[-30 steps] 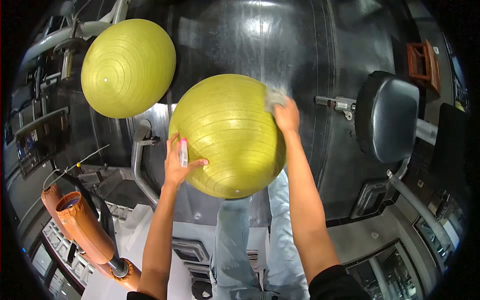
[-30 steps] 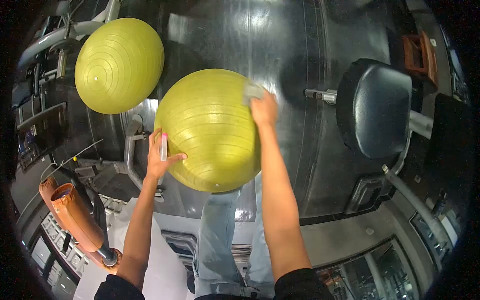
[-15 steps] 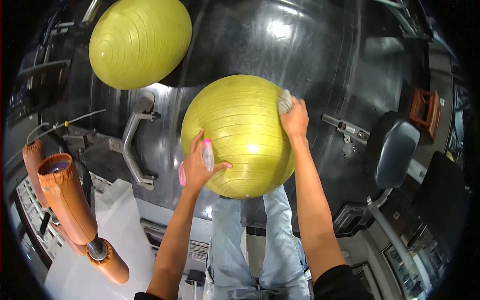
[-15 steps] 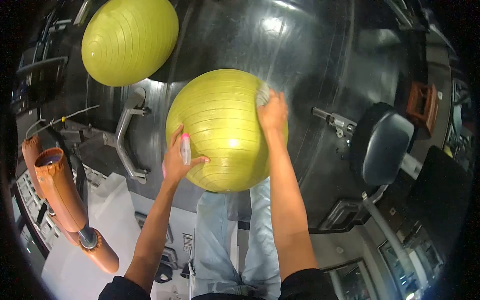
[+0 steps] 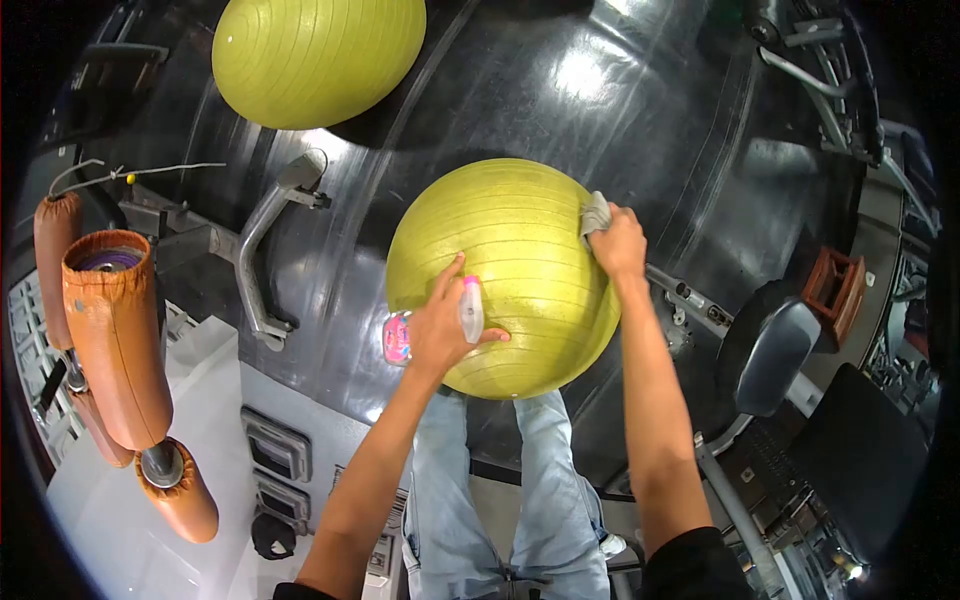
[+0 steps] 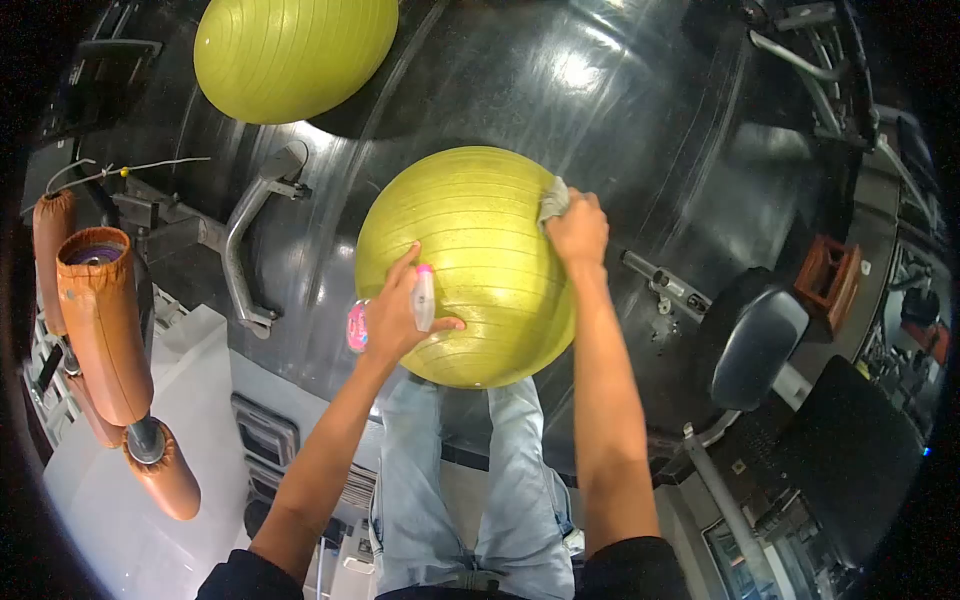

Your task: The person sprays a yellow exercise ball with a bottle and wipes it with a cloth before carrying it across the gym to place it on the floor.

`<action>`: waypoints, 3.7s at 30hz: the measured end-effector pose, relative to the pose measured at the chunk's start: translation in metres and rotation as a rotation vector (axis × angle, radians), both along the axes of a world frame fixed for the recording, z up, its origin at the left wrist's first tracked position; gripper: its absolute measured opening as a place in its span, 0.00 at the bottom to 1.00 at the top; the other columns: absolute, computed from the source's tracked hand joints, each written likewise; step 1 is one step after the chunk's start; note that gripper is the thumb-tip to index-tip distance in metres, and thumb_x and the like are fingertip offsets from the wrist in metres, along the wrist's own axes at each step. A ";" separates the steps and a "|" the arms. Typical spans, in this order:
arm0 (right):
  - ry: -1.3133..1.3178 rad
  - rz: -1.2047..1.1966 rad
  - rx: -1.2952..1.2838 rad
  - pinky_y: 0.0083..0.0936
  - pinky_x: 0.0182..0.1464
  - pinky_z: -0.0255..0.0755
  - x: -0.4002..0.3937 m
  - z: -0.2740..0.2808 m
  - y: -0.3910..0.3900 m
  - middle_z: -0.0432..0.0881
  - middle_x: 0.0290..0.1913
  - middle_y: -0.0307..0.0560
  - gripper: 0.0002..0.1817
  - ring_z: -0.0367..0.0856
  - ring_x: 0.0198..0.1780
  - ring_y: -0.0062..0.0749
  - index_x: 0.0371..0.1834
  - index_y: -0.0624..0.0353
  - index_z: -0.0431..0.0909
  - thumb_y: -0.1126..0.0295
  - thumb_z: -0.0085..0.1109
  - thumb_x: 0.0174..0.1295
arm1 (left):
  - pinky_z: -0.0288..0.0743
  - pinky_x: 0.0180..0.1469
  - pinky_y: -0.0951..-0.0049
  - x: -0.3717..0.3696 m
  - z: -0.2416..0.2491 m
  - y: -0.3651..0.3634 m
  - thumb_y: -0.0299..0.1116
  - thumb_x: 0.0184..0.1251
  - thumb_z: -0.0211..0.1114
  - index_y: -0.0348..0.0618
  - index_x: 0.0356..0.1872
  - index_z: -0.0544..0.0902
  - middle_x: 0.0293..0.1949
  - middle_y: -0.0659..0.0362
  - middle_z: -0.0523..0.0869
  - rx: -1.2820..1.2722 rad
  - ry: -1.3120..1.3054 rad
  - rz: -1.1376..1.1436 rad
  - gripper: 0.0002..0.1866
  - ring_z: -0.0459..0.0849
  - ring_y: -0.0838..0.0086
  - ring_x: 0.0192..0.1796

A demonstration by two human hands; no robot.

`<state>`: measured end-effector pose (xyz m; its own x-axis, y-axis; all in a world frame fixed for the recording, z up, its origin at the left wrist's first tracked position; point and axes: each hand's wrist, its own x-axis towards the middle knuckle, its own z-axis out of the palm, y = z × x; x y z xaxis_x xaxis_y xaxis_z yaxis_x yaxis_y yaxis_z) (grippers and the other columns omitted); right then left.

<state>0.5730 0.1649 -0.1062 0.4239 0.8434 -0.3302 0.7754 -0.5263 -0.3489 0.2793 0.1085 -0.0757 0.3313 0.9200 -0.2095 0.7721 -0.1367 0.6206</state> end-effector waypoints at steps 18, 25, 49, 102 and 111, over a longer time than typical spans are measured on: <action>-0.160 0.202 0.141 0.48 0.52 0.81 -0.062 0.015 0.054 0.81 0.56 0.50 0.18 0.78 0.54 0.59 0.52 0.49 0.86 0.66 0.70 0.56 | 0.78 0.61 0.51 -0.004 -0.009 -0.045 0.65 0.32 0.83 0.39 0.53 0.80 0.72 0.44 0.69 -0.364 0.039 0.297 0.49 0.76 0.49 0.68; -0.040 0.817 0.084 0.49 0.51 0.82 -0.096 0.027 0.045 0.81 0.56 0.47 0.18 0.78 0.57 0.56 0.52 0.48 0.86 0.68 0.68 0.57 | 0.78 0.63 0.54 0.006 -0.036 -0.050 0.60 0.31 0.85 0.33 0.52 0.78 0.74 0.40 0.65 -0.171 -0.107 0.411 0.49 0.75 0.47 0.69; -0.246 0.695 0.097 0.43 0.53 0.82 -0.100 0.011 0.115 0.83 0.54 0.46 0.24 0.81 0.55 0.52 0.56 0.45 0.85 0.72 0.70 0.52 | 0.80 0.57 0.53 0.047 -0.033 0.022 0.73 0.30 0.79 0.34 0.51 0.79 0.73 0.50 0.67 -0.237 -0.135 0.519 0.54 0.81 0.52 0.63; 0.653 0.007 -0.070 0.42 0.73 0.63 -0.337 -0.287 -0.105 0.71 0.68 0.61 0.34 0.69 0.71 0.54 0.73 0.53 0.66 0.71 0.65 0.61 | 0.81 0.61 0.61 -0.174 -0.275 -0.089 0.28 0.54 0.81 0.44 0.70 0.72 0.58 0.49 0.84 -0.174 -0.300 0.714 0.40 0.85 0.65 0.58; 0.943 0.035 -0.004 0.39 0.66 0.74 -0.258 -0.124 -0.124 0.65 0.76 0.58 0.33 0.66 0.75 0.51 0.75 0.50 0.66 0.71 0.63 0.65 | 0.71 0.71 0.58 -0.223 -0.227 -0.105 0.14 0.52 0.73 0.48 0.80 0.54 0.74 0.47 0.67 -0.260 -0.138 0.495 0.54 0.70 0.55 0.74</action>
